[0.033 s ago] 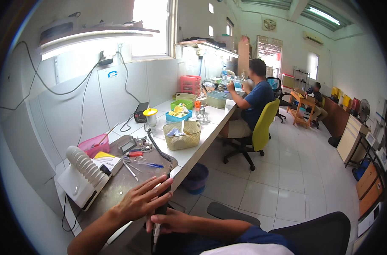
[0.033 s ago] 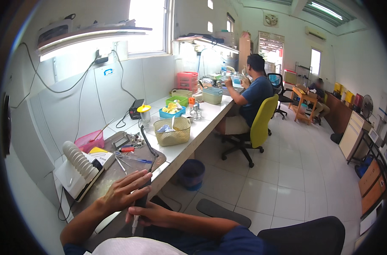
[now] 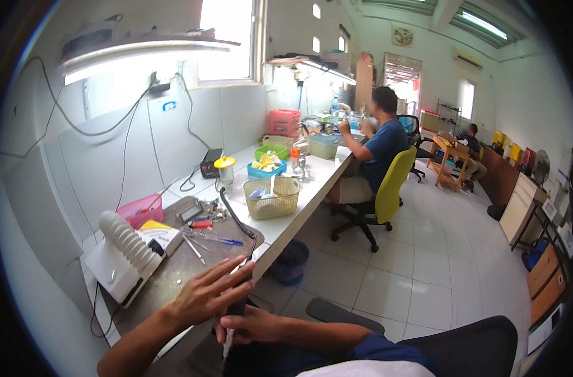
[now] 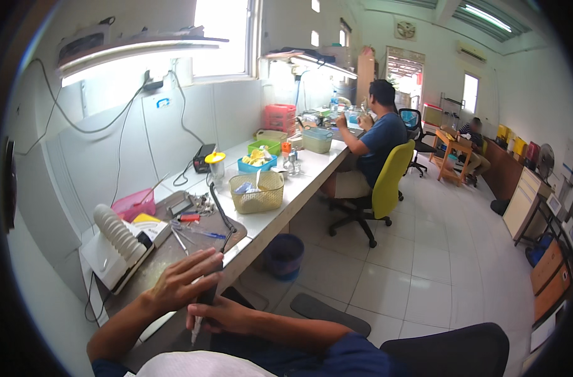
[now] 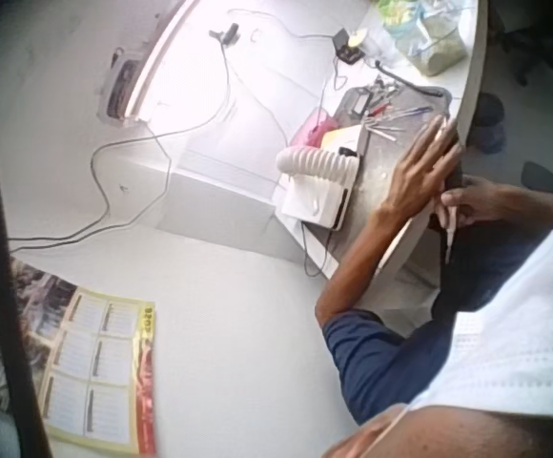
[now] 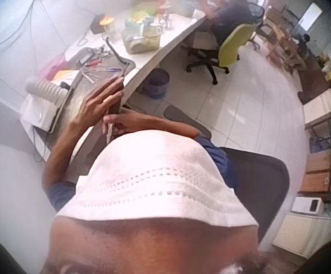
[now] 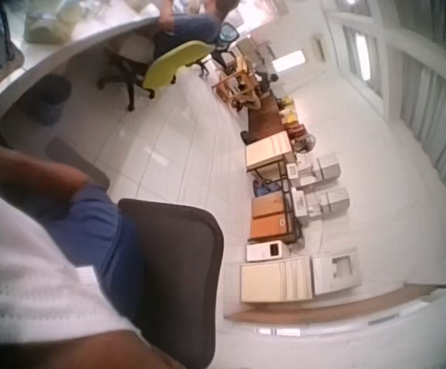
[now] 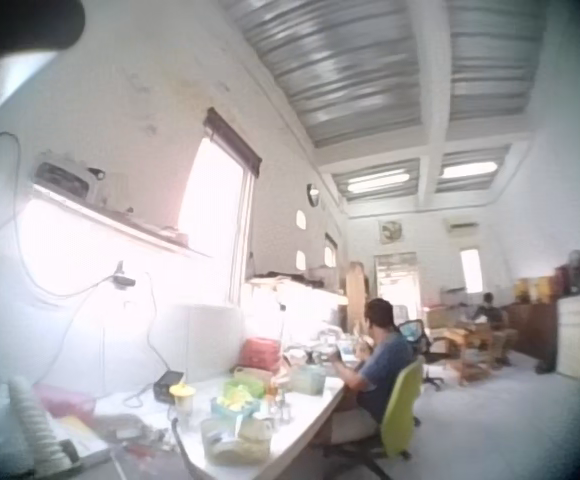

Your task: The person uses a rotary polishing tool to work on a small, dark object held in their left hand. They rotate the object frequently to treat different surfaces under a magnifying lamp. The person briefly pauses to adjust the tool's bit before resuming the polishing process.

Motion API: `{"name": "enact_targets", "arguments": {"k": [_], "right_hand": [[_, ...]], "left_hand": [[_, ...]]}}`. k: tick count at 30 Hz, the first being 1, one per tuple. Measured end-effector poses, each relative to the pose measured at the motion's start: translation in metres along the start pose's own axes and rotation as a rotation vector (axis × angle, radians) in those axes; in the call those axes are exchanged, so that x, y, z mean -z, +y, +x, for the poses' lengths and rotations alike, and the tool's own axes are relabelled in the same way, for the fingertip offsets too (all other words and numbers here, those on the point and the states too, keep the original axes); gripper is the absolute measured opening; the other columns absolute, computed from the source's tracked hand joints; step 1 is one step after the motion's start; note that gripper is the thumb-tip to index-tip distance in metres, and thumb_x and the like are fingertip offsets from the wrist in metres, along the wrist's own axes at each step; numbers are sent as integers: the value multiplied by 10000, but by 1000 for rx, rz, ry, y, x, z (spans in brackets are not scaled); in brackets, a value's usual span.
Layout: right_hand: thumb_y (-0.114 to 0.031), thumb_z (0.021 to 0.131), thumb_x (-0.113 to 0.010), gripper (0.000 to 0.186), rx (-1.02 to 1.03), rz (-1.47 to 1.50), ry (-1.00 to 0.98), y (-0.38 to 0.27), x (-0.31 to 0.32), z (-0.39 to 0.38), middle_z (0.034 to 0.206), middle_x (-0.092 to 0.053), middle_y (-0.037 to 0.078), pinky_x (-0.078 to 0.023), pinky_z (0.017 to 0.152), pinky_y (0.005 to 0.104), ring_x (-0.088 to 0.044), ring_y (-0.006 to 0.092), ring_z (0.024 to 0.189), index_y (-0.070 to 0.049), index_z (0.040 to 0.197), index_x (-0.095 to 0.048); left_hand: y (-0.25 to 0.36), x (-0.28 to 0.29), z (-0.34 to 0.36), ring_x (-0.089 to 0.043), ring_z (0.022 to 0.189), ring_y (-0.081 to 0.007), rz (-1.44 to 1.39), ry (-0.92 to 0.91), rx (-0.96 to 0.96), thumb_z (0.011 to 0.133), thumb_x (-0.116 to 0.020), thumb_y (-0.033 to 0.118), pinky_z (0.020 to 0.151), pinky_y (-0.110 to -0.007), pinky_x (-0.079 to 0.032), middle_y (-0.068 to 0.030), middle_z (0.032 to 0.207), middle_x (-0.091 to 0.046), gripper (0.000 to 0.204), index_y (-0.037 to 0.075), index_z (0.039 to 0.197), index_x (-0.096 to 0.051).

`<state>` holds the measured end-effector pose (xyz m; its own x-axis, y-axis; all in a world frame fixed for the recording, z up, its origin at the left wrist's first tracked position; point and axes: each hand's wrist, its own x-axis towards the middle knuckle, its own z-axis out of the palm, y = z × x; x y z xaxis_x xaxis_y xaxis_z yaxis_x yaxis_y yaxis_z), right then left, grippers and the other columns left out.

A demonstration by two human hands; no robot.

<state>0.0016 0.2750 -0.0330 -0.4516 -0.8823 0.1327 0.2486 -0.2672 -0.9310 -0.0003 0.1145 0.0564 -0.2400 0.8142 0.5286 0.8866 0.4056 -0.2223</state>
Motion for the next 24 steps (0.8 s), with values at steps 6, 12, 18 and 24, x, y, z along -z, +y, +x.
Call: {"name": "enact_targets", "arguments": {"k": [6,12,18,24], "right_hand": [[-227,890,-651,215,179,-224,-102,-24,2,16,695,-602,15,-439,530,221,-548,68,606,-15,895,-682],[-113,837,-658,268,370,-148,13,-1,30,44,715,-641,83,-454,557,215,-599,104,623,44,1054,-651],[-172,884,-584,401,480,-109,174,-12,28,69,883,-674,210,-549,650,298,-676,222,744,97,1179,-562],[-79,843,-645,195,502,-430,322,-17,62,84,790,-640,119,-511,616,250,-632,141,660,52,976,-587]], "left_hand": [[16,12,-49,-593,1037,-340,-14,200,619,763,-687,18,887,-397,-486,-165,1144,-601,475,20,1221,-562],[38,34,-101,-579,723,-204,-44,149,1144,818,-644,-6,664,-281,-466,-87,839,-590,253,20,1069,-643],[14,19,-115,-584,718,-207,-107,96,1237,864,-615,51,677,-283,-465,-109,869,-607,189,-3,1041,-655],[-25,-15,-119,-589,736,-259,-116,125,1048,859,-627,39,691,-335,-472,-114,869,-612,151,16,1002,-672]]}}
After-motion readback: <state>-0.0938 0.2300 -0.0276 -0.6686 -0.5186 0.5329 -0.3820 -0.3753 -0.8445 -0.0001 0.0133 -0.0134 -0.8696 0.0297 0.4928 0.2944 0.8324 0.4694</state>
